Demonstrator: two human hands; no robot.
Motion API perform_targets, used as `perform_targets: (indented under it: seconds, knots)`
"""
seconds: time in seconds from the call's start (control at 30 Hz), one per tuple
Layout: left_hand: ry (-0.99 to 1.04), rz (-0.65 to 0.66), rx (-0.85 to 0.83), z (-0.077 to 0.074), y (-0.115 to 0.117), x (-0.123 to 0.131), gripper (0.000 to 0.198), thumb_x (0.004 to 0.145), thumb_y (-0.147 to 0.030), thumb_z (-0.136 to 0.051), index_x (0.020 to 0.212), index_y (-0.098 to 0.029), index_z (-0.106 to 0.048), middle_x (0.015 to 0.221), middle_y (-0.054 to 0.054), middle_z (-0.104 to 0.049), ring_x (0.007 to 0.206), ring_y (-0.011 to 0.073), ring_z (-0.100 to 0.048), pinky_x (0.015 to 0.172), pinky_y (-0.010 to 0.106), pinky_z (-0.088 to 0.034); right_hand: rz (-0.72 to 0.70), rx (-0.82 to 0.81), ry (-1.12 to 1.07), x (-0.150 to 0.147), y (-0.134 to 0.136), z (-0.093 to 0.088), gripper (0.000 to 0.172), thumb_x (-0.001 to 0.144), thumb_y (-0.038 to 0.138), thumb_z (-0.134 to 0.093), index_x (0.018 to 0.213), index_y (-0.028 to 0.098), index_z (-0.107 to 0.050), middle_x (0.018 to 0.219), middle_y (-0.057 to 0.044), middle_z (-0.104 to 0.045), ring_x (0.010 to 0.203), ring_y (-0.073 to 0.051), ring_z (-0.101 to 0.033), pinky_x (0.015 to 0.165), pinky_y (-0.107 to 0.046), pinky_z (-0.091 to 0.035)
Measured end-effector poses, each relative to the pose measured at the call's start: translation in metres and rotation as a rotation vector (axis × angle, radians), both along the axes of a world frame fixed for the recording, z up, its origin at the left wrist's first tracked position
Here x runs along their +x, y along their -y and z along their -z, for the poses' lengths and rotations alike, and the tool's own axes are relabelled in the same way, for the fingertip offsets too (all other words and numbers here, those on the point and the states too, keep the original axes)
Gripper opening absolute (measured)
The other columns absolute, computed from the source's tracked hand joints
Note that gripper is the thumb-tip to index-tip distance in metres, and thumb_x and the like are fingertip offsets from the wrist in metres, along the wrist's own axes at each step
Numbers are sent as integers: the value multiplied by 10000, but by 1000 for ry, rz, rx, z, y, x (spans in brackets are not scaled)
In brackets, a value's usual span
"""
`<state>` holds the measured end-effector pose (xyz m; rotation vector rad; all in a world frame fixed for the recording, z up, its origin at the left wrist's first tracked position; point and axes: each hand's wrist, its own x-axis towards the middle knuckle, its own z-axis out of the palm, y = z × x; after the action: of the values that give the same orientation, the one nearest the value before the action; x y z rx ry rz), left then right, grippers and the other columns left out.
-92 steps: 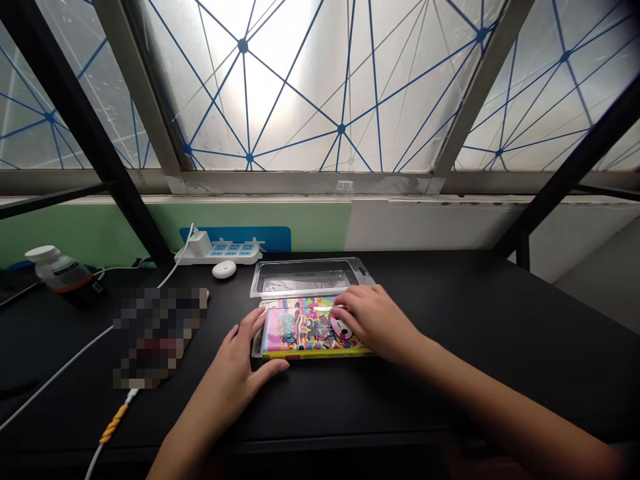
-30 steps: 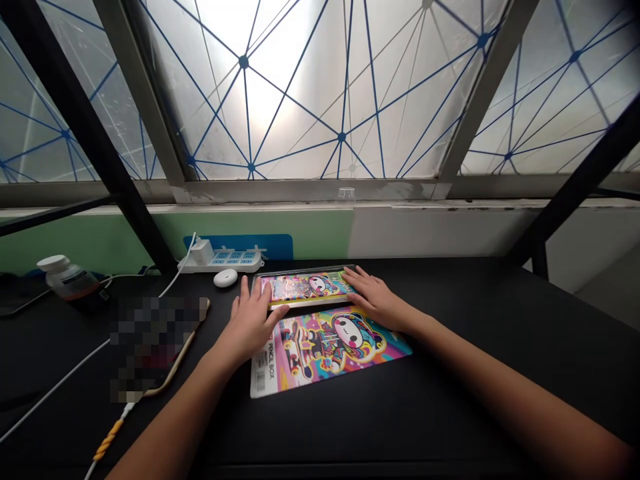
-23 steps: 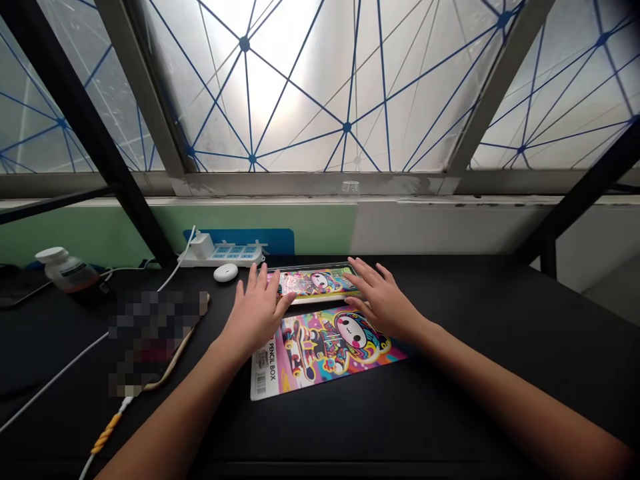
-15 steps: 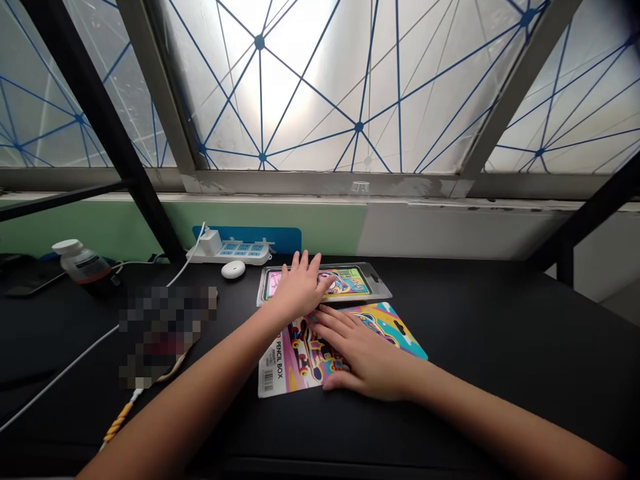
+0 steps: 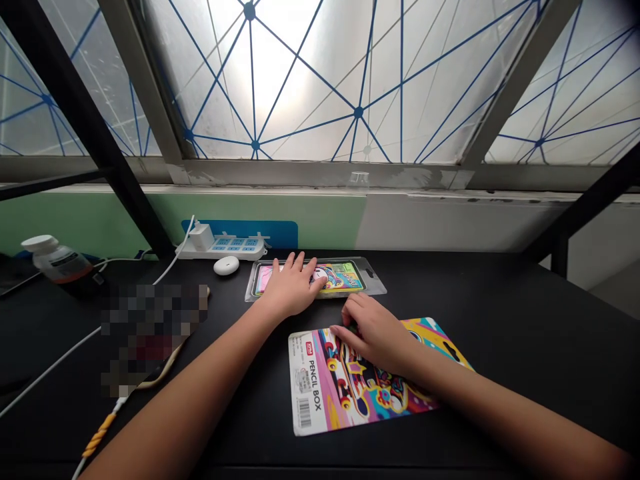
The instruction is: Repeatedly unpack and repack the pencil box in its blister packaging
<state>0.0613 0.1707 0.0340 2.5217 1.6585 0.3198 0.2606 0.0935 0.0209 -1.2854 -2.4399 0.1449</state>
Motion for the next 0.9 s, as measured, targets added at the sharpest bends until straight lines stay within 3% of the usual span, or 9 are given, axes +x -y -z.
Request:
perform_targets:
  seconds: [0.13, 0.23, 0.37, 0.47, 0.6, 0.77, 0.9]
  knots:
    - [-1, 42, -52, -3, 0, -6, 619, 992, -599, -294, 1539, -318, -360, 1643, 126, -232, 1519, 378, -138, 1148, 679, -119, 113, -81, -70, 15, -5, -15, 278, 934, 497, -532, 839, 238, -501, 684, 0, -602, 589, -172, -518, 563, -297, -359]
    - [39, 67, -104, -9, 4, -11, 591, 981, -604, -335, 1499, -333, -425, 1631, 115, -278, 1517, 379, -150, 1137, 699, -124, 228, -160, -116, 51, -24, -29, 349, 921, 581, -504, 841, 244, -546, 645, 14, -602, 575, -171, -525, 541, -286, -348]
    - [105, 111, -66, -12, 13, -6, 394, 1014, -499, -338, 1165, -299, -642, 1406, 65, -595, 1465, 361, -321, 1115, 740, -140, 287, -389, -43, 110, -56, -31, 466, 903, 640, -470, 734, 234, -621, 691, -5, -649, 632, -184, -561, 552, -288, -376]
    - [134, 147, 27, -10, 21, 4, 300, 1018, -446, -367, 980, -253, -594, 1180, 67, -689, 1381, 328, -448, 1113, 691, -240, 309, -454, -37, 132, -68, -26, 510, 880, 674, -476, 676, 229, -619, 673, 0, -639, 610, -177, -543, 533, -289, -365]
    - [118, 185, 69, -8, 26, 10, 215, 997, -415, -410, 1001, -247, -543, 1186, 85, -671, 1246, 303, -549, 1079, 622, -339, 308, -385, -85, 128, -67, -21, 484, 867, 657, -507, 691, 228, -649, 685, -10, -652, 630, -184, -549, 548, -296, -382]
    - [102, 197, 45, -7, 25, 8, 234, 995, -427, -396, 1058, -249, -535, 1212, 87, -662, 1210, 300, -562, 1079, 613, -330, 299, -378, -156, 112, -60, -21, 464, 886, 645, -496, 891, 227, -698, 794, -22, -704, 692, -189, -606, 596, -293, -442]
    - [102, 224, 48, -7, 25, 8, 249, 1000, -437, -384, 1083, -262, -540, 1264, 74, -643, 1244, 304, -542, 1086, 630, -312, 299, -381, -163, 110, -60, -22, 433, 841, 645, -583, 895, 233, -708, 798, -12, -695, 689, -187, -611, 593, -289, -437]
